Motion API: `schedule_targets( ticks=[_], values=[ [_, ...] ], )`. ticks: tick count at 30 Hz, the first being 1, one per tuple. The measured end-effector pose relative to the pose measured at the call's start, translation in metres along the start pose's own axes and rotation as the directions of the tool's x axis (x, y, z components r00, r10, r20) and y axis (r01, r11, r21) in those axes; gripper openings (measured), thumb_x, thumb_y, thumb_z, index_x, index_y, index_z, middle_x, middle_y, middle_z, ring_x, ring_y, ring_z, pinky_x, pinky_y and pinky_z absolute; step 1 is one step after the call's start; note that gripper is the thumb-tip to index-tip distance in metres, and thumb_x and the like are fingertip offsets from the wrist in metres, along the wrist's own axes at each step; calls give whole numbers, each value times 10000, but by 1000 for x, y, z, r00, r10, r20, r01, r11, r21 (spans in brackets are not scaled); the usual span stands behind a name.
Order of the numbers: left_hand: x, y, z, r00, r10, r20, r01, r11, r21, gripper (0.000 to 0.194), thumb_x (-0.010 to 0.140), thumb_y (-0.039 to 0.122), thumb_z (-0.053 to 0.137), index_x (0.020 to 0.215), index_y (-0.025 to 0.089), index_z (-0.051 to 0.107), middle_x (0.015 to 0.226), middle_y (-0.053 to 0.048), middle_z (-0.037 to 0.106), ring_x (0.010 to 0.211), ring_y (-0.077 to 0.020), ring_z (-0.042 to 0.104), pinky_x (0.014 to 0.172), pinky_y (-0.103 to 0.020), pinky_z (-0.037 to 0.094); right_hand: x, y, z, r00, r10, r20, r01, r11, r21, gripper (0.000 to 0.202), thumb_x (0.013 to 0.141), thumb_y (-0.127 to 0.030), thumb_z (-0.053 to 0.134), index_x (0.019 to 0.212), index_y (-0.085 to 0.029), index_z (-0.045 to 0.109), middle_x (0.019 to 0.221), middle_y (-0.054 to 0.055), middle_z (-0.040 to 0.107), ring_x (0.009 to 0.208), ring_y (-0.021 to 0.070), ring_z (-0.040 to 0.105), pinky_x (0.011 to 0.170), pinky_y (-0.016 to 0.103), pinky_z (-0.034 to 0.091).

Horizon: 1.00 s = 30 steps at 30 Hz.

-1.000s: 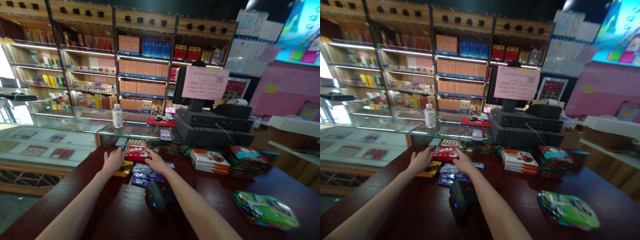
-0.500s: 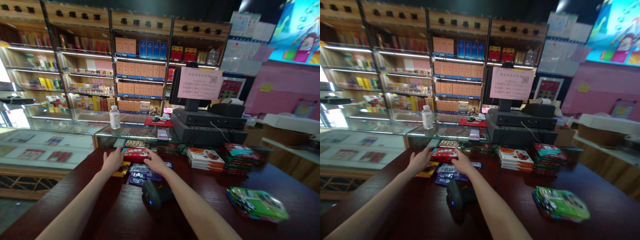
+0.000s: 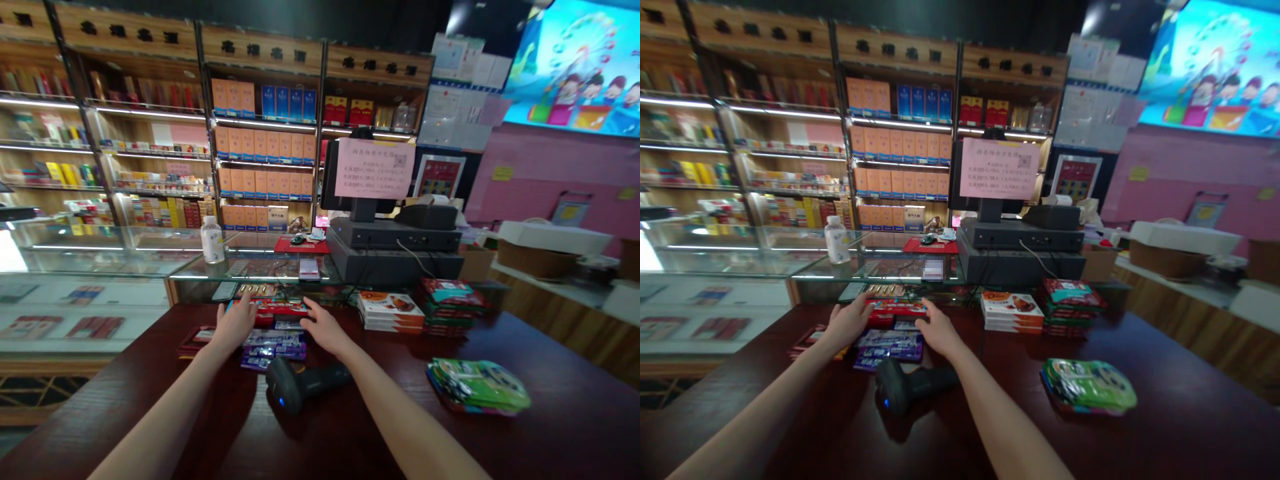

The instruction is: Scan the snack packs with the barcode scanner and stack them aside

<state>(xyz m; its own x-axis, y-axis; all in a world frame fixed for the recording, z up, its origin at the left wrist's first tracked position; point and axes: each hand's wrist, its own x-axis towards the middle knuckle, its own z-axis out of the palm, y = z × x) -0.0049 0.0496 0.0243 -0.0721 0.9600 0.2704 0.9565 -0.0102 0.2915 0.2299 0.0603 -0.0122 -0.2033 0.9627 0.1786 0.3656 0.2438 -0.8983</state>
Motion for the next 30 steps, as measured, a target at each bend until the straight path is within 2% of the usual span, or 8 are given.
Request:
schedule_targets(
  ticks=[7, 13, 15, 19, 27, 30],
  values=[
    [3, 23, 20, 996, 83, -17, -84, 994, -73, 437, 990, 316, 299, 1365, 205, 496, 976, -113, 790, 1074, -273, 707, 1123, -537, 275, -14, 20, -29, 997, -6, -75, 8, 999, 37, 656, 847, -214, 610, 1487, -212, 465, 1410, 126, 616, 1338, 252, 554, 1125, 431, 409],
    [3, 32, 35, 985, 171, -38, -175, 964, -201, 390, 950, 284, 397, 1323, 279, 511, 1126, -51, 773, 1169, -224, 673, 1110, -486, 353, -22, 37, -48, 989, -33, -146, 32, 999, -10, 561, 842, -237, 608, 1401, -206, 571, 1424, 104, 608, 1332, 250, 559, 1156, 444, 379],
    [2, 31, 40, 976, 209, -66, -219, 926, -307, 395, 926, 290, 423, 1306, 270, 528, 1157, -57, 763, 1189, -227, 663, 1101, -483, 383, -25, 41, -52, 985, -51, -164, 47, 999, -27, 520, 851, -262, 596, 1365, -182, 606, 1388, 114, 636, 1310, 255, 577, 1161, 452, 374],
    [-1, 26, 49, 958, 265, -107, -280, 794, -540, 403, 893, 354, 450, 1266, 238, 550, 1214, -82, 739, 1225, -231, 642, 1099, -463, 421, -31, 47, -56, 976, -74, -207, 76, 997, 4, 509, 857, -274, 577, 1351, -160, 613, 1380, 115, 641, 1306, 252, 577, 1156, 447, 386],
    [-9, 25, 54, 977, 143, -159, -213, 693, -689, 468, 867, 490, 525, 1240, 215, 590, 1215, -90, 735, 1188, -244, 661, 1068, -425, 473, -44, 42, -54, 974, -103, -202, 111, 993, 30, 426, 851, -243, 591, 1270, -237, 664, 1314, 51, 688, 1238, 240, 620, 1116, 442, 433],
    [-12, 25, 52, 974, 126, -188, -221, 708, -670, 461, 840, 487, 568, 1218, 230, 628, 1240, -69, 724, 1190, -249, 656, 1063, -412, 477, -46, 40, -54, 973, -103, -206, 110, 994, 25, 427, 852, -234, 582, 1271, -247, 662, 1329, 46, 678, 1250, 238, 611, 1108, 448, 441]
  ],
)
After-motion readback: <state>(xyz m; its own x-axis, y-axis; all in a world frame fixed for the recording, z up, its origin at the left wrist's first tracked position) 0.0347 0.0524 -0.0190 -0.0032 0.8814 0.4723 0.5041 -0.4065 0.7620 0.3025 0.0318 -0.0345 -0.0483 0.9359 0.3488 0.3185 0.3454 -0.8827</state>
